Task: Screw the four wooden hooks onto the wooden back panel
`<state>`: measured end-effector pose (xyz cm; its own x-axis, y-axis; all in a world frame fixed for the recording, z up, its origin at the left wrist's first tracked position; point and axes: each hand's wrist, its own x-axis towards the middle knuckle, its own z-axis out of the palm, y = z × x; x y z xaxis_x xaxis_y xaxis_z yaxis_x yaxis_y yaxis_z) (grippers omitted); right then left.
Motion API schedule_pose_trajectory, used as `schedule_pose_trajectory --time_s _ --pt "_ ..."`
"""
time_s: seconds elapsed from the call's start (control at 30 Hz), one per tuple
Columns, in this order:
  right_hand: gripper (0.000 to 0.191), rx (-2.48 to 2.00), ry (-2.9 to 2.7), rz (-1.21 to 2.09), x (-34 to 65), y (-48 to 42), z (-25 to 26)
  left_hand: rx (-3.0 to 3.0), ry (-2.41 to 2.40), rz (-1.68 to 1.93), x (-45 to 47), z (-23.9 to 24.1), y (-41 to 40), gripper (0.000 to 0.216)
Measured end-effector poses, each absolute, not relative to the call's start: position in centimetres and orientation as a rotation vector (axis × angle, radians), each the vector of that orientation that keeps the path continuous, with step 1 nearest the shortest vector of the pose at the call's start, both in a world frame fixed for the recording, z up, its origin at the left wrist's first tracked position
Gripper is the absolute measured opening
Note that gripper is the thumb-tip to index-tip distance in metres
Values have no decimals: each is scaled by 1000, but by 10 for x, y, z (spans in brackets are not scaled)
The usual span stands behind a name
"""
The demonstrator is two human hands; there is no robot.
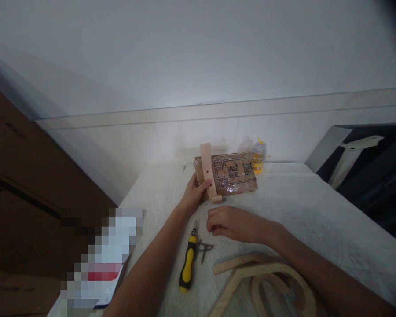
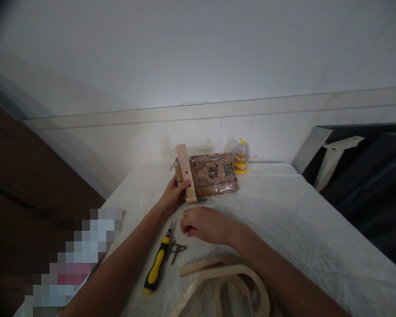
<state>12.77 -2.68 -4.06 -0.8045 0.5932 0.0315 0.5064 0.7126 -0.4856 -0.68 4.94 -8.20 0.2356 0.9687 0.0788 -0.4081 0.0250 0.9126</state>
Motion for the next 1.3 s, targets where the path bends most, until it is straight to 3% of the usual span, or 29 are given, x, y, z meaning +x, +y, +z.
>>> schedule_pose_trajectory --time_s 0.23,0.37,0.57,0.7,0.9,1.3 --pt "19 -912 -2772 598 125 -31 -43 1032 683 1209 -8 -82 49 54" --pt "15 -816 -2652 857 132 -32 -26 1013 675 1209 -7 -82 50 55" --pt "7 -793 -1831 1132 154 -2 4 1048 718 1215 -6 -83 53 49" --pt "17 -923 -1362 1118 148 28 -11 1033 679 1198 -6 -84 54 51" --pt "21 -976 -1299 1117 135 43 -36 1035 644 1200 -5 -85 55 52" --pt "22 -1044 -1297 1062 128 41 -34 1044 671 1214 -4 -83 53 52"
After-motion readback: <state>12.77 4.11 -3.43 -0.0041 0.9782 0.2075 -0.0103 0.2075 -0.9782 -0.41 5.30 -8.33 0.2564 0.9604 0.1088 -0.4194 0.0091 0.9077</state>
